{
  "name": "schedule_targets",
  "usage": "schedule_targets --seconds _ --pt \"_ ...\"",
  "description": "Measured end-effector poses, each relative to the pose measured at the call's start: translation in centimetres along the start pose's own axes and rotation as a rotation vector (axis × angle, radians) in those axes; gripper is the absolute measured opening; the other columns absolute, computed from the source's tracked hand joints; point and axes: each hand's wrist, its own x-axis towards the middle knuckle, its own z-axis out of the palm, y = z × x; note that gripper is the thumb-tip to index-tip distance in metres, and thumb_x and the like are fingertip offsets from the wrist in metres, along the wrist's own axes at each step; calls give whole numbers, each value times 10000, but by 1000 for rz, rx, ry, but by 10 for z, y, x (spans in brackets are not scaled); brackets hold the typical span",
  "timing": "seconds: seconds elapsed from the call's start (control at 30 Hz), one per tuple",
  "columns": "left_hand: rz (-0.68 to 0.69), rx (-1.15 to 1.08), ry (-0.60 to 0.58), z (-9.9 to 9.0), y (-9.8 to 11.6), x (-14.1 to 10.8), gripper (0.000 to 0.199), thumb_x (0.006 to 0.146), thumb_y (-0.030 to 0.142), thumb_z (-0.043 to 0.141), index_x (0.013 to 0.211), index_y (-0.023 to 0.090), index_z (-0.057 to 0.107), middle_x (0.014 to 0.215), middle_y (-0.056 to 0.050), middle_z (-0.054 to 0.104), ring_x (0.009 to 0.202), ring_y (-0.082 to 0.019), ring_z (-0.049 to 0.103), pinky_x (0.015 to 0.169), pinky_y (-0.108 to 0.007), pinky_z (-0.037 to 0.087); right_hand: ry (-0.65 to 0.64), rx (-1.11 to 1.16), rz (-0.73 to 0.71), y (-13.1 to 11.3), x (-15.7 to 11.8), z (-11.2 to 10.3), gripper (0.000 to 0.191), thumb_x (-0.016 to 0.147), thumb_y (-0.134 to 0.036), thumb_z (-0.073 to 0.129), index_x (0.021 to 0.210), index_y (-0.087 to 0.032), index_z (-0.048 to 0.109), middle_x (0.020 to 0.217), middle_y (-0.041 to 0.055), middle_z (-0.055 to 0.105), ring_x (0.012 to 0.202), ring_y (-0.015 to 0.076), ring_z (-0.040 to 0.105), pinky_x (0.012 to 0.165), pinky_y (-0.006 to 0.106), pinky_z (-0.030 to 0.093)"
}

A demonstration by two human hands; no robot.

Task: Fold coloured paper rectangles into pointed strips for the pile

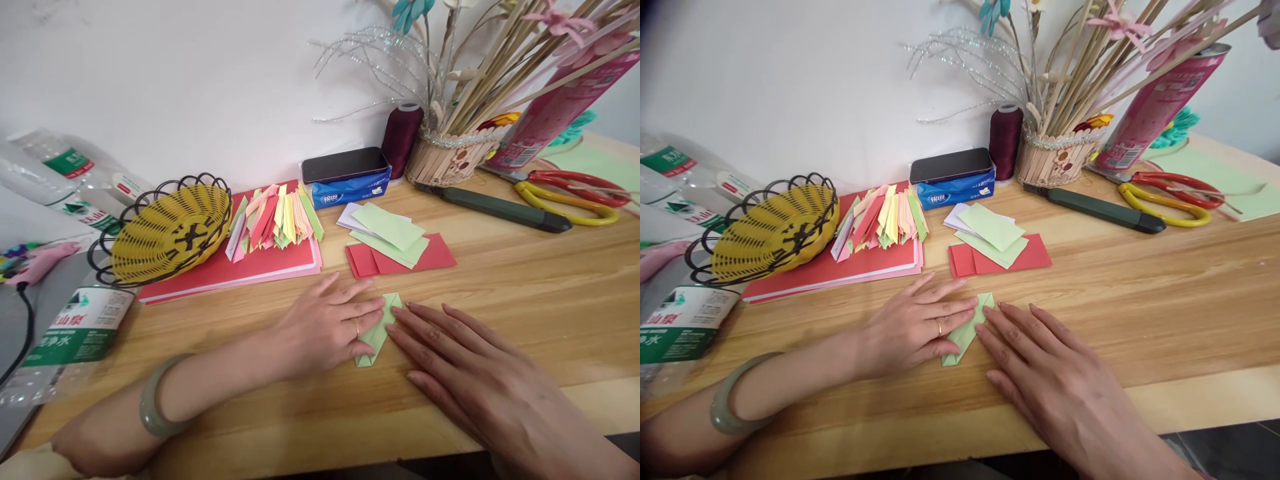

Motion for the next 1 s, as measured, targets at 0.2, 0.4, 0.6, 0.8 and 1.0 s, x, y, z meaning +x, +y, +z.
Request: schedule_targets --seconds 0.2,0.4,0.6,0.8,1.0 --pt "-66 -72 -133 -6 2 1 449 967 414 352 1302 134 459 1366 -41 462 1361 -266 250 1095 -541 157 20 -13 8 4 0 1 403 929 -328 397 1279 -163 506 1331 60 517 1256 250 422 1005 459 315" --pt "-129 -132 -191 -10 1 3 484 928 441 445 1329 172 416 1367 -27 462 1378 -259 205 1093 -593 89 21 -28 -10 6 3 -1 409 934 -369 388 1246 -153 541 1333 96 509 1285 304 373 992 492 311" --pt "-147 -145 -165 -9 2 2 540 919 417 472 1363 135 350 1310 -66 530 1381 -255 194 1098 -589 57 4 16 -86 -9 2 -2 491 918 -407 440 1335 -148 444 1382 84 451 1303 256 353 1070 435 224" --pt "-158 -162 -194 -11 1 3 639 877 449 528 1382 119 317 1288 -89 548 1384 -290 164 1092 -604 50 -19 19 -90 -13 2 1 459 924 -396 420 1313 -159 472 1360 97 471 1257 276 421 977 471 380" --pt "-98 -145 -161 -11 -1 1 635 885 446 522 1369 85 323 1322 -118 511 1378 -334 156 1061 -650 113 -20 24 -90 -14 3 1 482 896 -460 452 1273 -166 518 1345 110 488 1235 290 447 946 486 427"
